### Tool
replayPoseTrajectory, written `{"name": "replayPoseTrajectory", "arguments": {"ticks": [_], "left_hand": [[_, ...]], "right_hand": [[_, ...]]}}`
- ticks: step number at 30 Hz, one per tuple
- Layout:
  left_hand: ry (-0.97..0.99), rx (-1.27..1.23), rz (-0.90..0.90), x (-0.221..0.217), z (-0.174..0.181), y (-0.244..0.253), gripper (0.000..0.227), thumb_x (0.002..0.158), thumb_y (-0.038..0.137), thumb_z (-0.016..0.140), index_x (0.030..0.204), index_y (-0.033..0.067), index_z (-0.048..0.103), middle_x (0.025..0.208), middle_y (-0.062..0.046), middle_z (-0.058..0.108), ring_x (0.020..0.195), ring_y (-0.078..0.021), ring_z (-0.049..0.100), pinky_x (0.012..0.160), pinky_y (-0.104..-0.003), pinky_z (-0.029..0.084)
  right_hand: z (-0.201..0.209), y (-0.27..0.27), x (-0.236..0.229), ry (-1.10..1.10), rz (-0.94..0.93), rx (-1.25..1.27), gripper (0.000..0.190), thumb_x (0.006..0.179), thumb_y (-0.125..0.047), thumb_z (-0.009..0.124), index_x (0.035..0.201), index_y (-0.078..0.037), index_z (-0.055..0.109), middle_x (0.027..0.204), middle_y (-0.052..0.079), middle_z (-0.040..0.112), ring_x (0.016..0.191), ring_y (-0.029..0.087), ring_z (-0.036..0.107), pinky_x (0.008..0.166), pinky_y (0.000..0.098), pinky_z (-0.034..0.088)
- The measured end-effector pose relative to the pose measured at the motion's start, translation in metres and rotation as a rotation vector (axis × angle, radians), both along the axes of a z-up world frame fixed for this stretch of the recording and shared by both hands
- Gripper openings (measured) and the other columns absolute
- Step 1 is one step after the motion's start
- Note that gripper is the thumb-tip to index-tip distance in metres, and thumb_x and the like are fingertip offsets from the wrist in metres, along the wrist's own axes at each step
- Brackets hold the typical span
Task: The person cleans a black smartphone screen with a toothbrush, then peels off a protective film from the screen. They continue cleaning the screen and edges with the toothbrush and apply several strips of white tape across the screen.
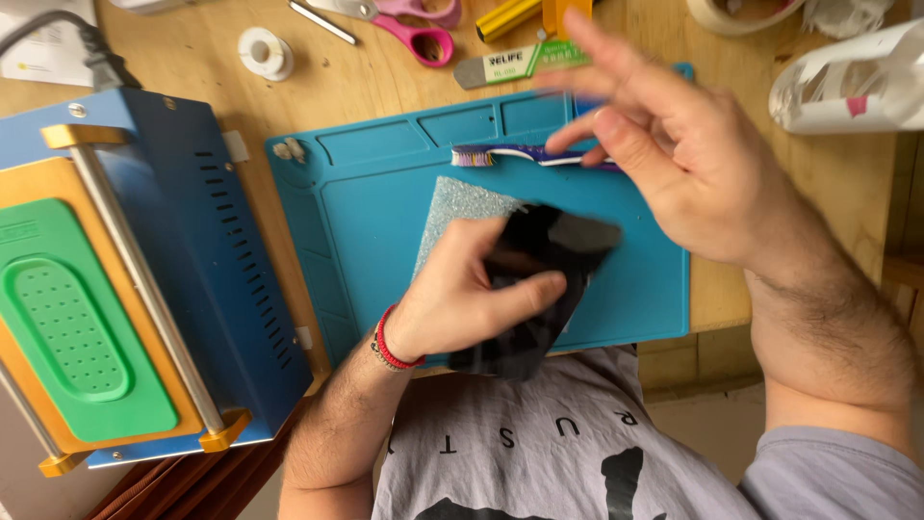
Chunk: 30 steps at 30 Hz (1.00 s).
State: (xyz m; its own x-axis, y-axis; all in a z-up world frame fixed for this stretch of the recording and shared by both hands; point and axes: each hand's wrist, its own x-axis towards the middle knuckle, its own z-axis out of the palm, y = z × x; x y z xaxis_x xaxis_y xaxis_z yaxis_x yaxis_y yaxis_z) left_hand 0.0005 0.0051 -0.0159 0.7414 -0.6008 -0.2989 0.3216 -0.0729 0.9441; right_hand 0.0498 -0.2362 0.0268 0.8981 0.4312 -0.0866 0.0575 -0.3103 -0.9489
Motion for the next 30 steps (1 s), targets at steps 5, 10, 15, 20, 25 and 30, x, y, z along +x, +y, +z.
{"name": "replayPoseTrajectory", "arguments": {"ticks": [5,10,15,20,25,30], "left_hand": [[-0.02,-0.246,0.767,0.008,-0.011,-0.003,0.023,0.1,0.018,0.082,0.119,0.0051,0.078,0.114,-0.004,0.082,0.102,-0.0108,0.074,0.093,-0.031,0.066],[-0.171,-0.41,1.057,0.009,-0.022,0.003,0.025,0.105,0.01,0.08,0.129,0.006,0.077,0.125,-0.006,0.081,0.116,-0.015,0.076,0.108,-0.031,0.063],[-0.183,-0.446,0.873,0.008,-0.008,0.006,0.021,0.108,0.016,0.071,0.118,-0.0005,0.08,0.119,-0.021,0.082,0.119,-0.0341,0.081,0.113,-0.039,0.063],[-0.039,-0.227,0.58,0.009,-0.003,0.005,0.022,0.106,0.023,0.07,0.107,0.0037,0.081,0.105,-0.008,0.082,0.1,-0.0158,0.075,0.096,-0.03,0.061],[-0.182,-0.048,0.466,0.005,0.012,0.0,0.022,0.105,0.027,0.074,0.118,0.0102,0.071,0.117,-0.002,0.077,0.098,-0.0133,0.079,0.091,-0.028,0.063],[-0.406,-0.054,0.487,0.004,0.018,0.006,0.035,0.113,0.034,0.056,0.12,0.0058,0.074,0.103,-0.01,0.079,0.099,-0.0189,0.076,0.094,-0.032,0.062]], "right_hand": [[-0.023,0.01,-0.008,0.536,-0.074,0.159,0.073,0.09,-0.035,0.061,0.153,0.0,0.06,0.123,0.019,0.082,0.108,0.025,0.081,0.091,0.0381,0.07],[-0.025,0.016,-0.01,0.393,-0.065,-0.098,0.028,0.087,-0.009,0.09,0.114,-0.005,0.084,0.105,0.001,0.086,0.09,0.007,0.077,0.083,0.0217,0.065],[-0.042,-0.018,0.004,0.045,-0.454,0.456,0.032,0.094,-0.009,0.089,0.119,-0.006,0.069,0.115,0.005,0.079,0.101,0.009,0.077,0.096,0.0228,0.069],[-0.036,-0.029,-0.005,-0.041,-0.541,0.373,0.035,0.089,-0.014,0.094,0.117,-0.008,0.074,0.108,0.003,0.078,0.094,0.008,0.074,0.088,0.0223,0.063],[-0.004,-0.001,-0.021,0.096,-0.299,0.128,0.022,0.088,-0.001,0.092,0.103,-0.001,0.076,0.099,0.008,0.079,0.086,0.009,0.07,0.077,0.0212,0.061],[-0.006,0.02,-0.025,0.063,-0.008,0.003,0.018,0.084,-0.009,0.094,0.097,-0.003,0.083,0.089,0.003,0.084,0.076,0.005,0.073,0.07,0.0189,0.064]]}}
